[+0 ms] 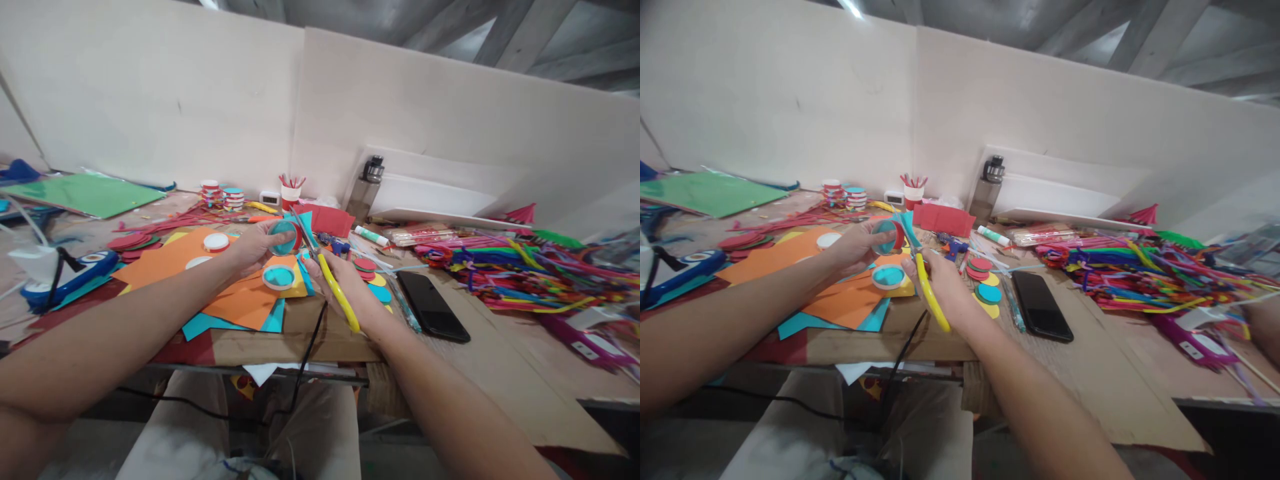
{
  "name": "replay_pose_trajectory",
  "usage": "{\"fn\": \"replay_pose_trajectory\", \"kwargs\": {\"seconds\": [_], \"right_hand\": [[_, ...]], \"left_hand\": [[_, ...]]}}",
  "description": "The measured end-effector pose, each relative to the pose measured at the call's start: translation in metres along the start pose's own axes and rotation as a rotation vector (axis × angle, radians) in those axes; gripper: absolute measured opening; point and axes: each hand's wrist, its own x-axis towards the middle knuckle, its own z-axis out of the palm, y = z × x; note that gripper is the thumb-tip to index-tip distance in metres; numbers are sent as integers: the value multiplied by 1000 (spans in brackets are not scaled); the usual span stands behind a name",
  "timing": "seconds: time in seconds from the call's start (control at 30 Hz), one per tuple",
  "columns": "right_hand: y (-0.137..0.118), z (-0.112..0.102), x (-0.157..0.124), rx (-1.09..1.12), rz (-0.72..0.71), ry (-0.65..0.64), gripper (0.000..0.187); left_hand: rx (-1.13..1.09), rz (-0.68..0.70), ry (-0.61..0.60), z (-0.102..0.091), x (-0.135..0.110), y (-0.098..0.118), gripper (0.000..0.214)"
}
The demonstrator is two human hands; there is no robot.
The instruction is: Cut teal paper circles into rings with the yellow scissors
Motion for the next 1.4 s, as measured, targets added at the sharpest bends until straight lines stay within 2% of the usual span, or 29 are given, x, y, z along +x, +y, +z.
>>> {"fn": "replay_pose_trajectory", "kwargs": {"seconds": [0.2, 0.33, 0.57, 1.0, 1.4], "right_hand": [[5, 5, 1, -7, -16, 19, 35], [4, 4, 1, -16, -1, 32, 37], [-2, 1, 0, 7, 7, 17, 39], [2, 2, -1, -28, 37, 9, 41], [-2, 0, -2, -31, 37, -1, 40]], "left_hand": [[-32, -6, 34, 5, -3, -1, 34], [-30, -10, 12, 5, -3, 0, 34], [-24, -8, 0, 2, -2, 0, 35], [82, -7, -72, -7, 1, 8, 34], [79, 3, -49, -8, 2, 10, 28]]}}
